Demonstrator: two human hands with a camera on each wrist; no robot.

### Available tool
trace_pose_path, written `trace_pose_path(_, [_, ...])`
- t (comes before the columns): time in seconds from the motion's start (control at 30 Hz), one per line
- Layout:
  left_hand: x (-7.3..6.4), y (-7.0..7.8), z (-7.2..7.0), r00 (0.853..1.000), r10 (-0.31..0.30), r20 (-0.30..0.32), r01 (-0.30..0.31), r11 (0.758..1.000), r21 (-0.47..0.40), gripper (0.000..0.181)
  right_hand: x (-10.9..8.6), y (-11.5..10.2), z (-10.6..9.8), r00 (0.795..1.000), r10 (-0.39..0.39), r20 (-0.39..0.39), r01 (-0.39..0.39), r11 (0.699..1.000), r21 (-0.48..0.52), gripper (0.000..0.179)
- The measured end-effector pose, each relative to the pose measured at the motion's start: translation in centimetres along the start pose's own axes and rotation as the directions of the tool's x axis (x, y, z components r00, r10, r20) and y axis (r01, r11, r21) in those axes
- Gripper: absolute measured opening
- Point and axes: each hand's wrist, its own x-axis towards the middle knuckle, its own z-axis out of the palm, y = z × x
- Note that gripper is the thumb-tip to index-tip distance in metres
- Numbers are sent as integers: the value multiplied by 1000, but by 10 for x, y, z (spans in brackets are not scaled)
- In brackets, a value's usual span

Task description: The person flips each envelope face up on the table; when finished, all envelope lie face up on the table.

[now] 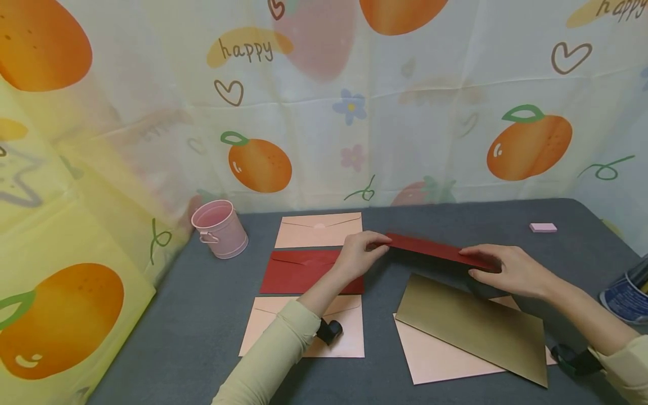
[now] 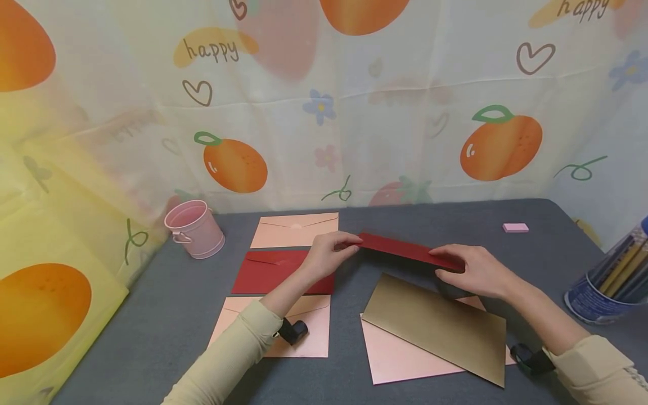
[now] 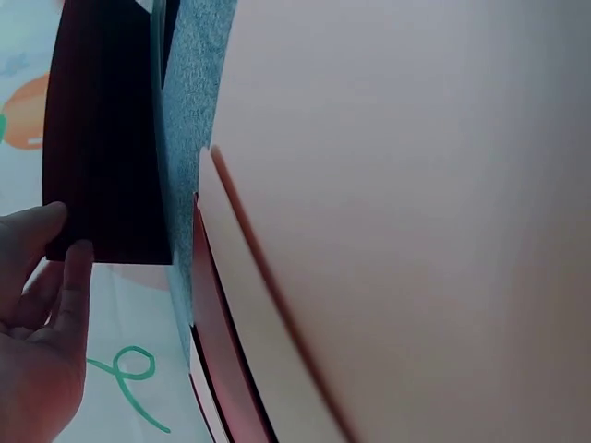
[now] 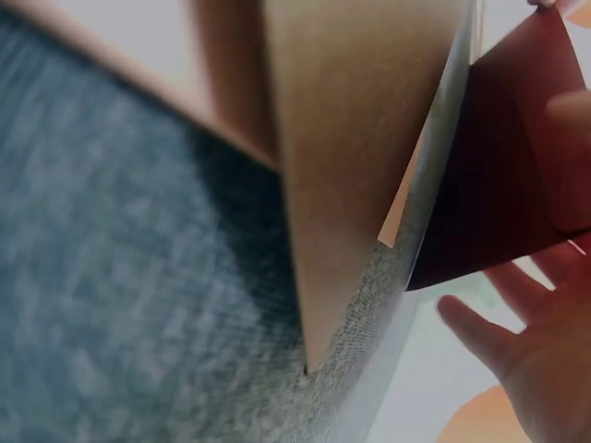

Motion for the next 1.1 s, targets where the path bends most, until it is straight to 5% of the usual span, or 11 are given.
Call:
trace_pose_path(0.2, [2, 0, -2, 998, 17, -58, -17, 1000, 7, 17, 5, 3, 1, 989, -47, -140, 55, 997, 55, 29])
trace_pose_path(0.43, [3, 1, -6, 994, 31, -109, -32, 999, -7, 16, 10, -1, -1, 973, 58, -222, -30, 991, 128, 18])
trace_pose_path(0.63, [3, 1, -8, 990, 44, -137, -51, 998, -47, 14, 11, -6, -4, 962, 179, -205, -127, 962, 242, 18])
trace_pose_path(1.1, [5, -4, -7, 985, -114, -128, 90, 979, -182, 18, 15, 8, -7, 942, 304, -141, -247, 915, 320, 32])
